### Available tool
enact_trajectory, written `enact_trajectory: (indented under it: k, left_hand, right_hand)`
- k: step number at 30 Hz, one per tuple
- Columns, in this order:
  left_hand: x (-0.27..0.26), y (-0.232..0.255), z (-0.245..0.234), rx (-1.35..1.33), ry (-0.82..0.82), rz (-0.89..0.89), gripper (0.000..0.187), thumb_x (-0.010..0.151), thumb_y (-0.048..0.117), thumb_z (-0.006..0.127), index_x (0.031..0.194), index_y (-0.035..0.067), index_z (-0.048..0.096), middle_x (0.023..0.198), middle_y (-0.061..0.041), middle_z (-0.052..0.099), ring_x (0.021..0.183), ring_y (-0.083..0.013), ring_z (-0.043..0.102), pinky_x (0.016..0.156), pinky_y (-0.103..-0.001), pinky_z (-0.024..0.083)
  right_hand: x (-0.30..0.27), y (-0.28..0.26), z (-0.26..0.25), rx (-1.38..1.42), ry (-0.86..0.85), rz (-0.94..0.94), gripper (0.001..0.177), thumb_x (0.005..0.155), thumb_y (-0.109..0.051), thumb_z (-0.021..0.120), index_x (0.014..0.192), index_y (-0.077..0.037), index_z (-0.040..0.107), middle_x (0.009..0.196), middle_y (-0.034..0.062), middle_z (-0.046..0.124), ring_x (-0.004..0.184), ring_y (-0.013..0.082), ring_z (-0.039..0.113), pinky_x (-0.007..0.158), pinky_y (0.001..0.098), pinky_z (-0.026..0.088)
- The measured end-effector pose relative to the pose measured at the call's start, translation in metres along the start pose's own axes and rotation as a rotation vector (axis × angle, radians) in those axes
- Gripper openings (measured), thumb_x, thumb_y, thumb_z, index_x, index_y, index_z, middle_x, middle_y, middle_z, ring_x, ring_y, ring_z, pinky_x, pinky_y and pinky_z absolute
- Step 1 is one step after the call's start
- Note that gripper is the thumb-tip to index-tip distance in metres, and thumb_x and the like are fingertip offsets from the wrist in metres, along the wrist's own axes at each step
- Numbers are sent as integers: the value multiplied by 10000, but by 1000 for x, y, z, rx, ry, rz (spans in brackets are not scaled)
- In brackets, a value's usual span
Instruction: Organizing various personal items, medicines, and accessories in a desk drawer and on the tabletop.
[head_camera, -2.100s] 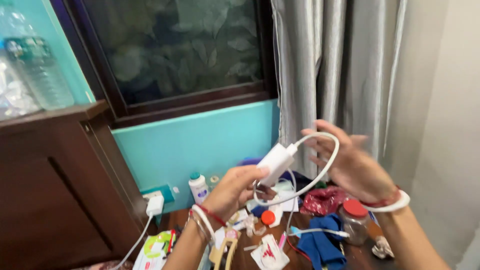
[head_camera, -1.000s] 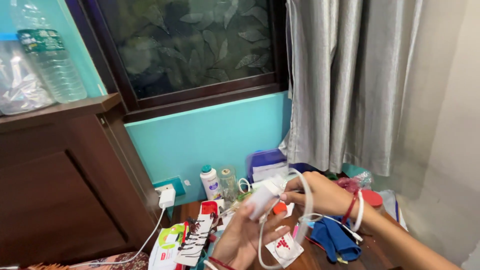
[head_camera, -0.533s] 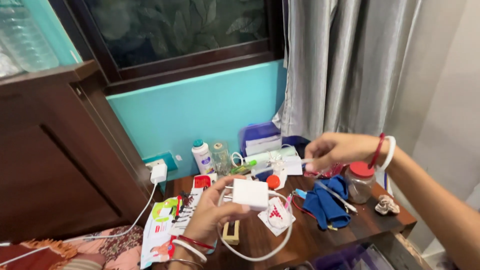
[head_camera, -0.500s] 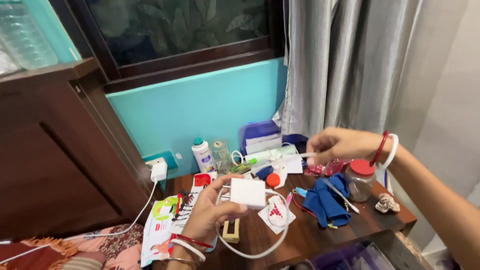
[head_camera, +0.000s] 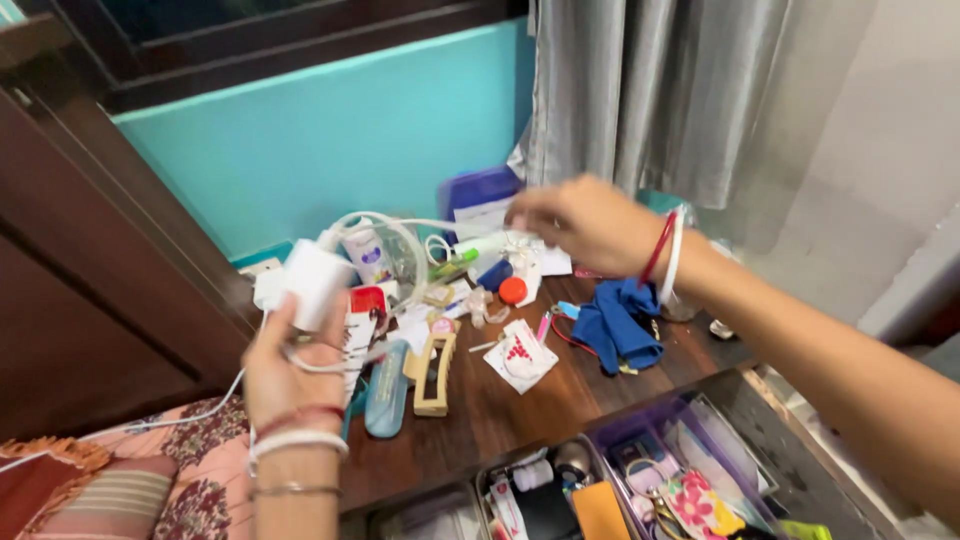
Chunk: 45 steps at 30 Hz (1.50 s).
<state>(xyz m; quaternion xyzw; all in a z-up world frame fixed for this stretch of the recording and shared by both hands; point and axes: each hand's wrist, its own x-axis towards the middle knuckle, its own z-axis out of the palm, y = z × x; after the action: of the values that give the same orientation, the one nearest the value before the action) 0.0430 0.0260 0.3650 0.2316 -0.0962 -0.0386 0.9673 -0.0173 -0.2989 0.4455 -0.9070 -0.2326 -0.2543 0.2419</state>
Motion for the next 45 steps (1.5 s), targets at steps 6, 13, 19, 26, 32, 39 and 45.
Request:
enact_trajectory:
  k: [6, 13, 19, 26, 32, 39, 45]
  left_hand:
    - [12, -17, -4, 815, 224, 660, 468, 854, -25, 638, 1305, 31, 522, 1210, -138, 674, 1099, -323, 712, 949, -421, 607]
    - [-25, -120, -39, 1454, -865, 186, 591, 838, 37, 747, 1395, -8, 556, 1204, -219, 664, 1085, -342, 649, 913, -423, 522]
    - [-60, -116, -32, 781, -859, -739, 671, 865, 11, 770, 1455, 70, 455, 1202, -135, 672, 1043, -196, 668, 813, -369, 603]
    - [-76, -128, -31, 348, -577, -751, 606, 876, 28, 739, 1425, 97, 491, 1223, -165, 680, 1066, -271, 721, 864, -426, 649]
    - [-82, -172, -48, 311, -294, -702, 388, 880, 75, 584, 1260, 1, 607, 1172, -186, 691, 1018, -322, 737, 773, -477, 658]
    - [-85, -219, -54, 292, -142, -640, 337, 904, 86, 554, 1218, -21, 620, 1098, -188, 681, 953, -307, 736, 749, -460, 656]
    - [-99, -247, -52, 289, -53, -608, 376, 979, 300, 477, 1167, 17, 638, 1087, -181, 700, 939, -285, 721, 696, -402, 615]
  right_hand:
    - [-74, -62, 62, -102, -642, 86, 275, 928, -157, 626, 1178, -72, 552, 855, 210, 693, 811, 404, 689, 662, 511, 516]
    - [-90, -88, 70, -92, -616, -337, 278, 815, -67, 674, 1083, -76, 599, 1000, 152, 696, 856, 365, 706, 688, 481, 547]
    - [-101, -43, 50, 242, -568, -69, 260, 917, -174, 691, 1125, -89, 561, 897, 67, 702, 803, 248, 695, 652, 395, 533]
    - [-156, 40, 89, 1108, -438, 497, 254, 1036, -228, 659, 1136, -35, 527, 988, 3, 621, 850, 92, 541, 684, 259, 436]
    - [-185, 32, 92, 1388, -329, 691, 613, 945, -367, 675, 1444, -75, 471, 1361, 83, 570, 1259, 162, 566, 1023, 365, 486]
    - [-220, 33, 95, 1782, -316, 700, 863, 881, -409, 734, 1565, -119, 295, 1465, 146, 492, 1302, 320, 569, 1068, 587, 496]
    - [-260, 53, 95, 1716, -78, 936, 591, 992, -279, 591, 1510, -74, 396, 1346, 127, 574, 1064, 261, 671, 867, 450, 602]
